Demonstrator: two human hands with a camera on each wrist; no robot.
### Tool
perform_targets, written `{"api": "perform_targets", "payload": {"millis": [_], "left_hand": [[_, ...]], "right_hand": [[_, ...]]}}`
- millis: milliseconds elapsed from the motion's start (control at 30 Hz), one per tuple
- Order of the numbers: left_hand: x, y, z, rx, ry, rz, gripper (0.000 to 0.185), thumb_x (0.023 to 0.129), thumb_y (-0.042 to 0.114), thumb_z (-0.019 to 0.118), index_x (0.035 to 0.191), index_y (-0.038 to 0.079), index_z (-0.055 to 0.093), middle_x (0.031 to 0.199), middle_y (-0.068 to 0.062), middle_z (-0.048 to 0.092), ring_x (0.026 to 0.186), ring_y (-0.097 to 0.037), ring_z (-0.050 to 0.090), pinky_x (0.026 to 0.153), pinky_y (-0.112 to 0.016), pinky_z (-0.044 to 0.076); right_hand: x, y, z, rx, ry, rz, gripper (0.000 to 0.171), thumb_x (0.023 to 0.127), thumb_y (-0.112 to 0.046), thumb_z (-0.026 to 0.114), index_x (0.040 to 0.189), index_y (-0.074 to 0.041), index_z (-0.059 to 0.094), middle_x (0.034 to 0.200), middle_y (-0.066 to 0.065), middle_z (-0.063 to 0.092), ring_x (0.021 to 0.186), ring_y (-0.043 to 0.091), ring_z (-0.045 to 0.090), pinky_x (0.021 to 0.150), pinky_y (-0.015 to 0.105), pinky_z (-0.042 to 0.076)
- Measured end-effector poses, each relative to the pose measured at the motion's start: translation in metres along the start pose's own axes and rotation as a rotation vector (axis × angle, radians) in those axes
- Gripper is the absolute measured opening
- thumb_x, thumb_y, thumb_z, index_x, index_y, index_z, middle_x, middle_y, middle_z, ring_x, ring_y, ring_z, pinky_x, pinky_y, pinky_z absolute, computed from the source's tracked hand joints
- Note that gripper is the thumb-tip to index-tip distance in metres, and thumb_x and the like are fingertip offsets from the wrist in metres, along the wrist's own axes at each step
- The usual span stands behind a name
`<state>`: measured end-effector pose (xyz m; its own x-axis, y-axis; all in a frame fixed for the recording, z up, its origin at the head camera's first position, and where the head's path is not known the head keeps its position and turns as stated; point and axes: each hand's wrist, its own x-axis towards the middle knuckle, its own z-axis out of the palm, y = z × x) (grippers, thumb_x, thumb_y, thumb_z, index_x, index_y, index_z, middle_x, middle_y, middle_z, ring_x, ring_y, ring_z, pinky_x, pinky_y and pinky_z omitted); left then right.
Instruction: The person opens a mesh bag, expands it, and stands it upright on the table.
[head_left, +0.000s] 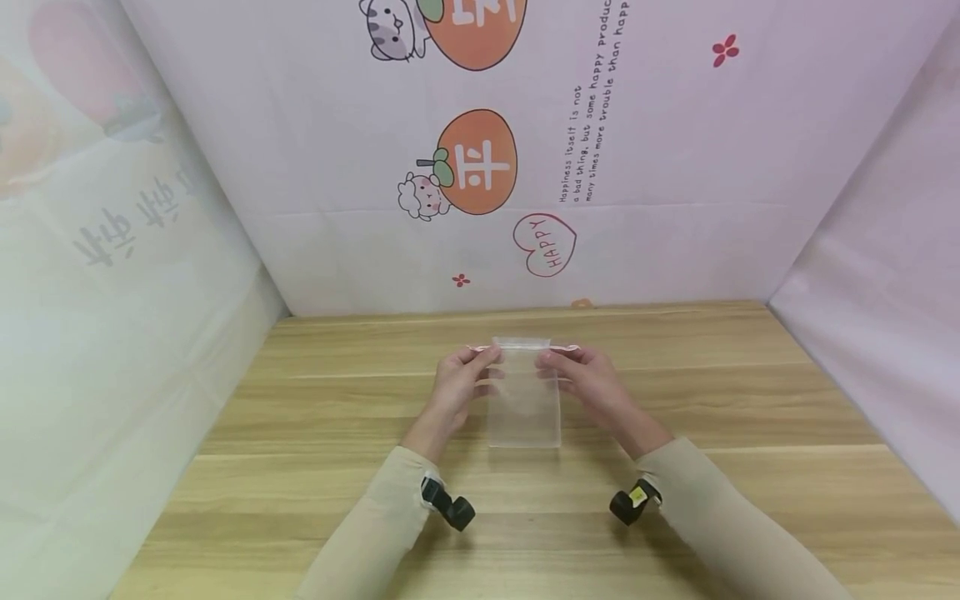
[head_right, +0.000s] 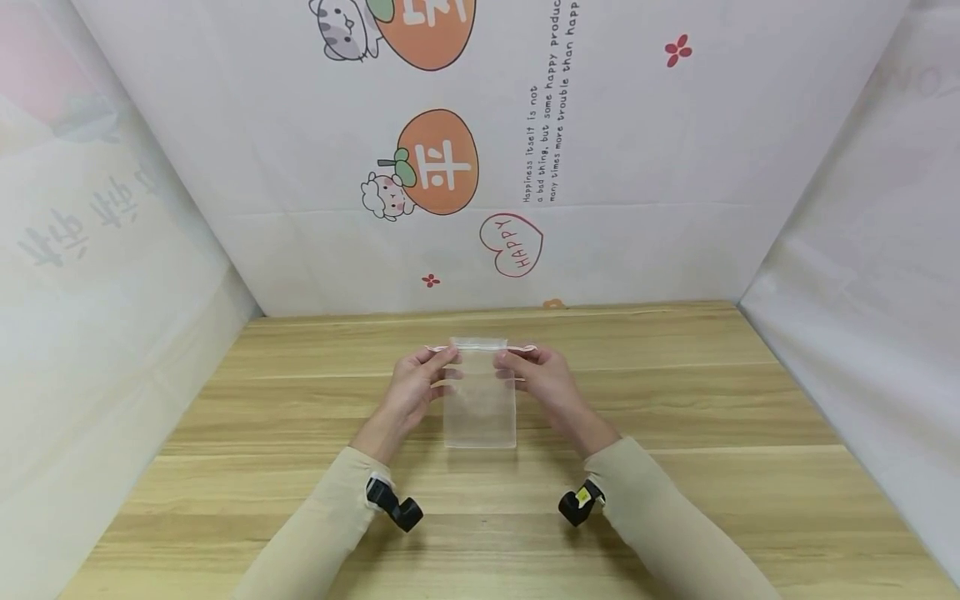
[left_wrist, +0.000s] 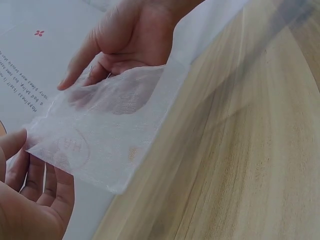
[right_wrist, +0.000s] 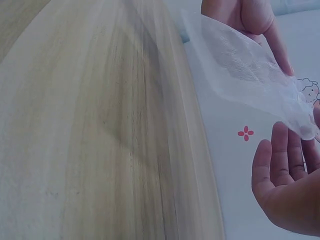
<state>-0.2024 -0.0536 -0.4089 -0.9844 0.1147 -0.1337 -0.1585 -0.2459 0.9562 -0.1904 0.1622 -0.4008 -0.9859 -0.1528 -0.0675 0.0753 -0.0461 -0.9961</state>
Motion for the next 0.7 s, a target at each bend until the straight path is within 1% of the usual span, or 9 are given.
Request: {"api": "perform_targets", "payload": {"millis": [100,167,467,600,700], "left_hand": [[0.0001,-0.0001,0.0004,0.002,0.003,0.004,0.019,0.094,0.024,0.074,0.1,0.007,0.071,0.097,-0.005,0.071,0.08,-0.016,0.069,0.065,-0.026,0.057],[0.0001,-0.0001,0.0007,-0.001,0.004,0.007,0.017,0.093,0.023,0.074,0.099,0.007,0.071,0.096,-0.005,0.071,0.079,-0.016,0.068,0.065,-0.026,0.056],[-0.0001,-0.0016,0.001,-0.023,0.006,0.047,0.013,0.094,0.021,0.074,0.095,0.008,0.071,0.094,-0.003,0.071,0.077,-0.014,0.067,0.065,-0.026,0.056],[-0.0002,-0.002,0.0011,-0.031,0.007,0.057,0.019,0.094,0.021,0.073,0.102,0.003,0.071,0.094,-0.002,0.07,0.077,-0.014,0.066,0.065,-0.025,0.056],[-0.0007,-0.0014,0.0013,-0.032,0.006,0.062,0.025,0.094,0.021,0.073,0.108,0.001,0.07,0.094,-0.002,0.069,0.076,-0.013,0.066,0.065,-0.025,0.056]], "right_hand": [[0.0012,0.0006,0.0008,0.017,0.026,-0.005,0.033,0.099,-0.015,0.066,0.12,0.011,0.062,0.099,0.004,0.073,0.092,0.016,0.069,0.087,0.032,0.056],[0.0016,0.0014,0.0006,0.026,0.035,-0.009,0.032,0.099,-0.013,0.066,0.12,0.012,0.062,0.096,0.002,0.073,0.089,0.015,0.069,0.085,0.03,0.056],[0.0038,0.0053,0.0001,0.069,0.058,-0.029,0.026,0.099,-0.01,0.065,0.116,0.01,0.064,0.09,0.0,0.072,0.085,0.013,0.069,0.08,0.028,0.057],[0.004,0.0053,0.0006,0.078,0.072,-0.023,0.022,0.099,-0.011,0.066,0.113,0.006,0.067,0.089,-0.001,0.072,0.083,0.012,0.069,0.079,0.027,0.057],[0.0032,0.0036,0.0013,0.074,0.071,-0.016,0.023,0.098,-0.015,0.068,0.112,0.003,0.067,0.09,-0.001,0.073,0.084,0.013,0.069,0.08,0.028,0.057]]}}
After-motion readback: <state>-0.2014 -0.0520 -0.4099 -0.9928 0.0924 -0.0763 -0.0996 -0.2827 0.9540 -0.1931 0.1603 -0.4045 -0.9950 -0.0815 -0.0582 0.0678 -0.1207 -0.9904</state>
